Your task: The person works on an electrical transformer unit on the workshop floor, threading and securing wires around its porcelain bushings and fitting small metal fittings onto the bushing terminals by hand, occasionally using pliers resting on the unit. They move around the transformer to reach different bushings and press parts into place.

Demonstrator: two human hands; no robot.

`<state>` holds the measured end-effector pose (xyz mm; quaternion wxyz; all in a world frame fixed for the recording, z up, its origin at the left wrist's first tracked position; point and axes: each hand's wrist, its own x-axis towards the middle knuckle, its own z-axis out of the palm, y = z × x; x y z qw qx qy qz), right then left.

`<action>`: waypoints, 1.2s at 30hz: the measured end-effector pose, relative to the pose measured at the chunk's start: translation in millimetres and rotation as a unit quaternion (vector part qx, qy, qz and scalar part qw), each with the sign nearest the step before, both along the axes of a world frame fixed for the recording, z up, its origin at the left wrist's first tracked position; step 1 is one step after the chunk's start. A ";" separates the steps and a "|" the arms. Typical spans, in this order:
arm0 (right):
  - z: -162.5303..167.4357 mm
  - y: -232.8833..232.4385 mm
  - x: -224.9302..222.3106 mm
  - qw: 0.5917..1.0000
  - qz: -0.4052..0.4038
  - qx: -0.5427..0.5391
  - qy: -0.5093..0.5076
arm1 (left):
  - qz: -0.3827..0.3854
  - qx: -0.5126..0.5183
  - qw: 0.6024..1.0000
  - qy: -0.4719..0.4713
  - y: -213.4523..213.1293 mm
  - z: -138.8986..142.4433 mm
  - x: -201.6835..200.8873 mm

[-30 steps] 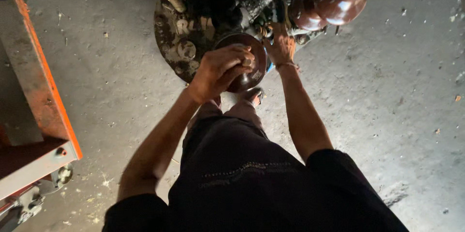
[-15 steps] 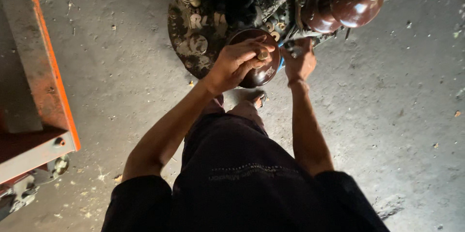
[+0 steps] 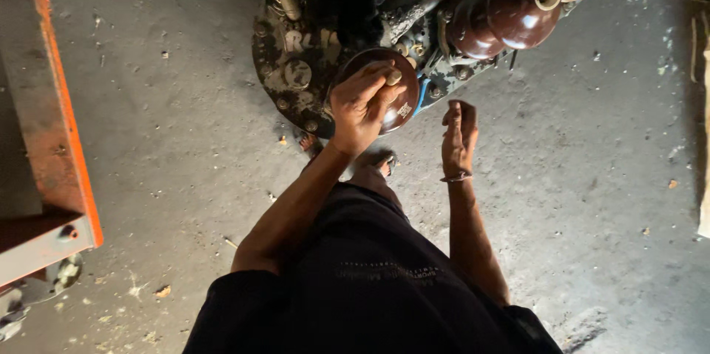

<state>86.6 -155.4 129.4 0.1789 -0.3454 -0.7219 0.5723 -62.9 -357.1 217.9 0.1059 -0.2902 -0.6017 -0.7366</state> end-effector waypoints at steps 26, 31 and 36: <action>180.2 -80.0 -97.5 0.784 0.312 0.531 0.086 | 0.029 -0.008 0.999 -0.018 4.2 -2.4 8.4; 161.9 -76.9 -91.8 0.835 0.314 0.433 0.130 | 0.037 -0.038 0.999 0.003 1.6 -1.2 6.3; 154.5 -75.5 -111.6 0.950 0.276 0.100 0.106 | 0.021 -0.009 1.000 -0.007 2.7 -1.4 5.8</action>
